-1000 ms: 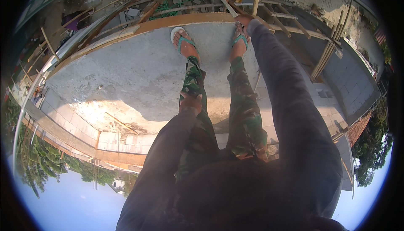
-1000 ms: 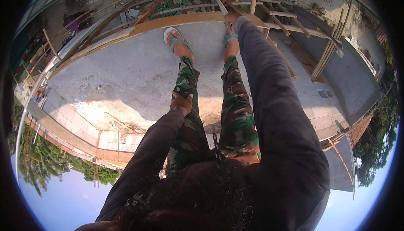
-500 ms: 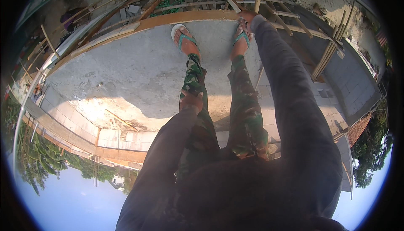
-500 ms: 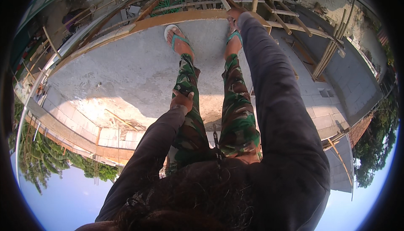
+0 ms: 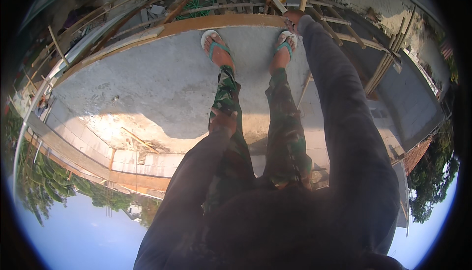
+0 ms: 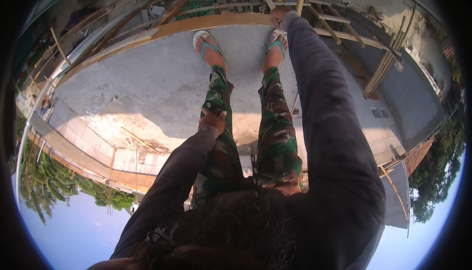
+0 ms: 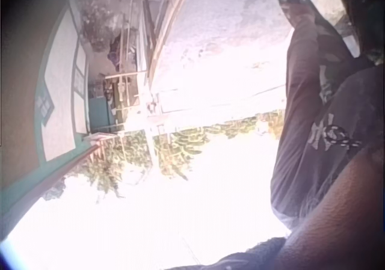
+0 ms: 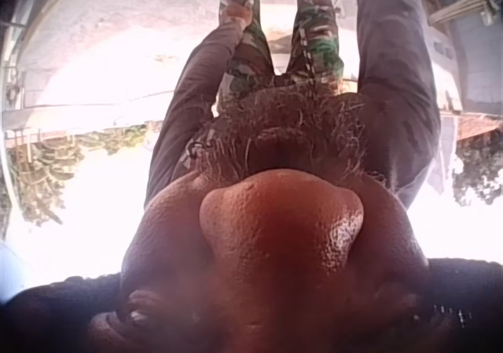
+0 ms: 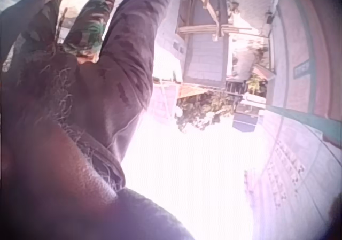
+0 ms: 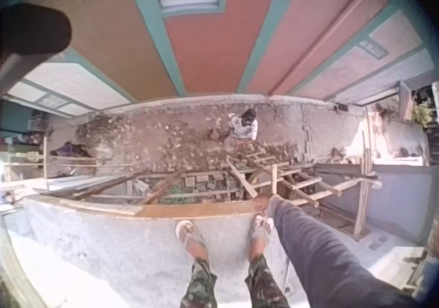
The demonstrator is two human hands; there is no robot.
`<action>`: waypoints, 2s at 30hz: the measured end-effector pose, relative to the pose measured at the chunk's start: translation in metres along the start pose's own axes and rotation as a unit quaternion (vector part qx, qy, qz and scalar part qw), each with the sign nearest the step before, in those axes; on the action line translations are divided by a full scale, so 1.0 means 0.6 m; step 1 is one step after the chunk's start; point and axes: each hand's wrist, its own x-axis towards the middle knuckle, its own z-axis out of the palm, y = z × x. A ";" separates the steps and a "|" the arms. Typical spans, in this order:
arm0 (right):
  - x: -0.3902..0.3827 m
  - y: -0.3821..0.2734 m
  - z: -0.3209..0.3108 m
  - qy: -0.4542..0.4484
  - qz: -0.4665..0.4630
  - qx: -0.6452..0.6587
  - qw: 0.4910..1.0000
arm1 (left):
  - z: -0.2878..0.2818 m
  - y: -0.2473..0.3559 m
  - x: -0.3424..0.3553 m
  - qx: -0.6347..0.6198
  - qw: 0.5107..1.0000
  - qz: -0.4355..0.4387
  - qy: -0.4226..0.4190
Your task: The person applies cement into the gap of a concrete beam using a trowel and then smooths the surface with a long wooden leveling tool.
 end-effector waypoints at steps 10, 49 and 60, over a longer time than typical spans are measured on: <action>0.026 -0.033 -0.005 -0.003 -0.091 -0.099 0.991 | -0.018 -0.003 -0.010 -0.018 1.000 0.007 -0.013; -1.481 0.178 -0.126 0.122 -0.210 -0.589 0.771 | -0.255 0.221 -0.577 -0.238 0.620 0.663 0.345; -1.769 0.416 -0.355 0.155 -0.582 -0.300 0.740 | -0.300 0.101 -0.873 -0.331 0.516 0.752 0.243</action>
